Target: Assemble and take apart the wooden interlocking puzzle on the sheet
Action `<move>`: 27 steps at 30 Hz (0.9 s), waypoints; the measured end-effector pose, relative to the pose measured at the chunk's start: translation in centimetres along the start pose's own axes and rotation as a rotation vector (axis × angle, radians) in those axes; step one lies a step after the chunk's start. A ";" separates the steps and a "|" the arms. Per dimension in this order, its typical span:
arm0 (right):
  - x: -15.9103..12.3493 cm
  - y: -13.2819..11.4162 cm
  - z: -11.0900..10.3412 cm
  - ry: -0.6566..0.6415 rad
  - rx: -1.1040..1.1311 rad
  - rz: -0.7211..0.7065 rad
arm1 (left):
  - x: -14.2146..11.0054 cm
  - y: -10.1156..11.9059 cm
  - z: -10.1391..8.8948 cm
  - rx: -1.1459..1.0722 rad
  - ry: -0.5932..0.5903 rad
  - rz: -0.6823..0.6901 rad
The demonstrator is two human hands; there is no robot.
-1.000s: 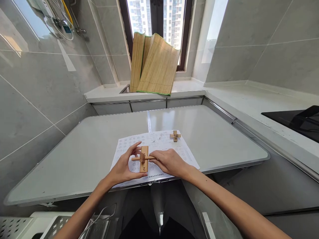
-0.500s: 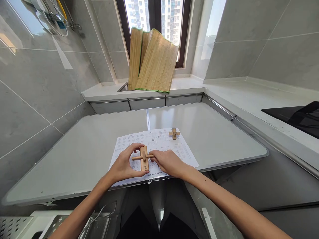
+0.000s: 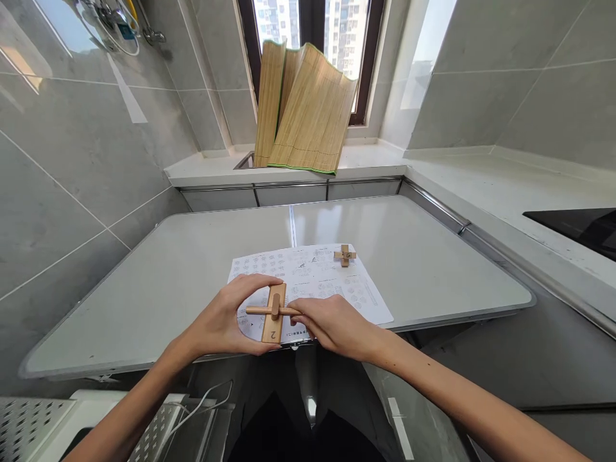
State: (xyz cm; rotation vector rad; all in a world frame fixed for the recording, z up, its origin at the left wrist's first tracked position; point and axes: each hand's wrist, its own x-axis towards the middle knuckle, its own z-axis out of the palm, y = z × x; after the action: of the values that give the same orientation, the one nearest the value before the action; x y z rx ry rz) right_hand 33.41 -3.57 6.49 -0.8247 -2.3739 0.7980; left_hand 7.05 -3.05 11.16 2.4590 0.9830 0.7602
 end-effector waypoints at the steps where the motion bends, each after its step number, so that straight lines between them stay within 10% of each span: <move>1: 0.1 -0.4 0.0 0.015 0.044 0.003 | 0.0 0.2 -0.2 -0.023 0.012 -0.017; 11: 2.1 -0.7 2.8 0.154 0.612 0.174 | 0.2 0.1 2.3 -0.570 0.130 -0.226; 19: 1.9 0.2 -0.5 0.181 0.526 0.333 | -0.3 -1.1 2.0 -0.188 0.162 -0.250; 27: 1.7 -0.5 0.7 0.064 0.686 0.394 | -0.1 -1.1 2.3 -0.078 0.100 -0.169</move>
State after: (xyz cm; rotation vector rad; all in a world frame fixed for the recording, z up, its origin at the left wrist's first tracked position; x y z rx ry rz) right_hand 31.62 -2.94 6.76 -0.9868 -1.6978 1.5906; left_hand 7.79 -2.67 8.77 2.2564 1.1582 0.8544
